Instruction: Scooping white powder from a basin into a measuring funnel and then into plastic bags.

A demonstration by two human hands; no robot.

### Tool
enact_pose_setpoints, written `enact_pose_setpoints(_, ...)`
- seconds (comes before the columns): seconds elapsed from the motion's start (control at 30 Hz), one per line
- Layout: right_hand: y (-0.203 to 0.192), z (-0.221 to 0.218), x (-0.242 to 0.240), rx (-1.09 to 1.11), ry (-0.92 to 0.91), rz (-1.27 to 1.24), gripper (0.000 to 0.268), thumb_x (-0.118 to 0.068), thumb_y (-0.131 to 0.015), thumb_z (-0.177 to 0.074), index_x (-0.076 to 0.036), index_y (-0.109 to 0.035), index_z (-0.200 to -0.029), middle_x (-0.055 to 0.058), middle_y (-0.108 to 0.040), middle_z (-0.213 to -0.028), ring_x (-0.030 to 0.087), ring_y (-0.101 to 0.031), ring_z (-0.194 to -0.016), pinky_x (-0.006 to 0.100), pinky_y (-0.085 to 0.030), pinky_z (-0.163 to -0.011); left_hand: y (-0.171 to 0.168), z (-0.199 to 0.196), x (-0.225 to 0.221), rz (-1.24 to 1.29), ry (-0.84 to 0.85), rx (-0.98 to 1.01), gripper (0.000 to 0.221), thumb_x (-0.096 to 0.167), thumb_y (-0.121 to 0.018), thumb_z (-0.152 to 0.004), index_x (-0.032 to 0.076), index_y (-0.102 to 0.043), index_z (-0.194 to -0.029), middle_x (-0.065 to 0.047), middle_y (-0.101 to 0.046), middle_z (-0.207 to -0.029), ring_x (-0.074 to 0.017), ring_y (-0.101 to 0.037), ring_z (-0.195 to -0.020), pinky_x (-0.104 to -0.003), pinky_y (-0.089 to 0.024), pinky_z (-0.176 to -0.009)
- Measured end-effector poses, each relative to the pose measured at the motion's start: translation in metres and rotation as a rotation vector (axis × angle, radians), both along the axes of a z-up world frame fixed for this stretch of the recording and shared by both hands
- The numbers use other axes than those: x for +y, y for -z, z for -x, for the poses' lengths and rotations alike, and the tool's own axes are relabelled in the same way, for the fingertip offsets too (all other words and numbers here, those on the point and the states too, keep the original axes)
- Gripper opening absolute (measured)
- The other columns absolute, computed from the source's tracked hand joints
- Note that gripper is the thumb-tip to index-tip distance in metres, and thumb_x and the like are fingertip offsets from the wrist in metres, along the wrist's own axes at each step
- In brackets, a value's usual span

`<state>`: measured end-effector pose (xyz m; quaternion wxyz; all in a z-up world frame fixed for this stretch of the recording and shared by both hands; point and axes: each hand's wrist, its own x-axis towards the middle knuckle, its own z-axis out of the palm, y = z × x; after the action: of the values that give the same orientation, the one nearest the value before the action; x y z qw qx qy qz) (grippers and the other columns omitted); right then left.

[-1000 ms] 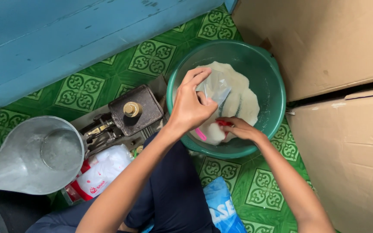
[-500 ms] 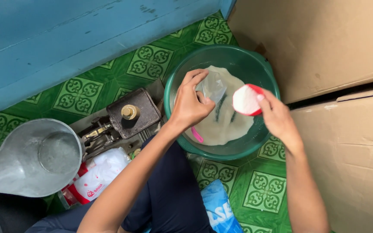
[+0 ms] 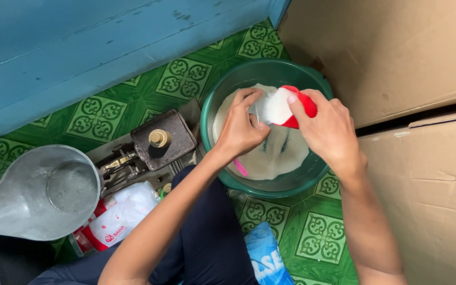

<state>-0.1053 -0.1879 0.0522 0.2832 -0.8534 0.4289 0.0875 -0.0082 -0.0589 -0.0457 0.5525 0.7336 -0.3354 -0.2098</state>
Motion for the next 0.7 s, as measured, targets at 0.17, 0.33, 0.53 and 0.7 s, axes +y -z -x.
enact_pose_setpoints(0.17,-0.01,-0.002,0.015,-0.034,-0.038,0.126,0.054,-0.055,-0.056,-0.096,-0.013,-0.06,-0.131,0.025,-0.056,-0.111,0.042,-0.061,-0.108,0.047,-0.049,-0.09,0.004,-0.001,-0.003,0.005,0.004,0.011,0.067,0.007,-0.057,-0.066,-0.01,-0.055,-0.131,-0.024,-0.052,-0.131,-0.043,-0.054,-0.124,-0.047,-0.044,-0.105)
enact_pose_setpoints(0.33,-0.011,-0.003,0.023,-0.083,-0.151,0.316,0.056,-0.049,-0.066,-0.093,-0.006,-0.062,-0.128,0.026,-0.054,-0.106,0.038,-0.06,-0.102,0.046,-0.052,-0.083,0.003,-0.002,-0.006,0.027,0.009,0.024,0.065,0.006,-0.056,-0.068,-0.011,-0.055,-0.13,-0.026,-0.053,-0.129,-0.0457,-0.055,-0.122,-0.048,-0.045,-0.104)
enact_pose_setpoints(0.53,-0.004,-0.003,0.025,-0.194,-0.242,0.495,0.059,-0.047,-0.074,-0.09,0.0,-0.065,-0.124,0.024,-0.05,-0.101,0.038,-0.056,-0.099,0.048,-0.053,-0.079,0.004,-0.003,-0.008,0.011,0.016,0.008,0.063,0.006,-0.055,-0.068,-0.011,-0.056,-0.129,-0.026,-0.054,-0.129,-0.0465,-0.055,-0.121,-0.048,-0.047,-0.102)
enact_pose_setpoints(0.7,0.001,-0.007,0.025,-0.202,-0.282,0.613,0.058,-0.046,-0.076,-0.084,-0.003,-0.066,-0.123,0.02,-0.047,-0.101,0.037,-0.054,-0.095,0.048,-0.053,-0.073,0.001,-0.003,-0.007,0.011,0.015,-0.006,0.061,0.005,-0.052,-0.068,-0.01,-0.058,-0.127,-0.026,-0.055,-0.127,-0.0473,-0.057,-0.118,-0.05,-0.048,-0.1)
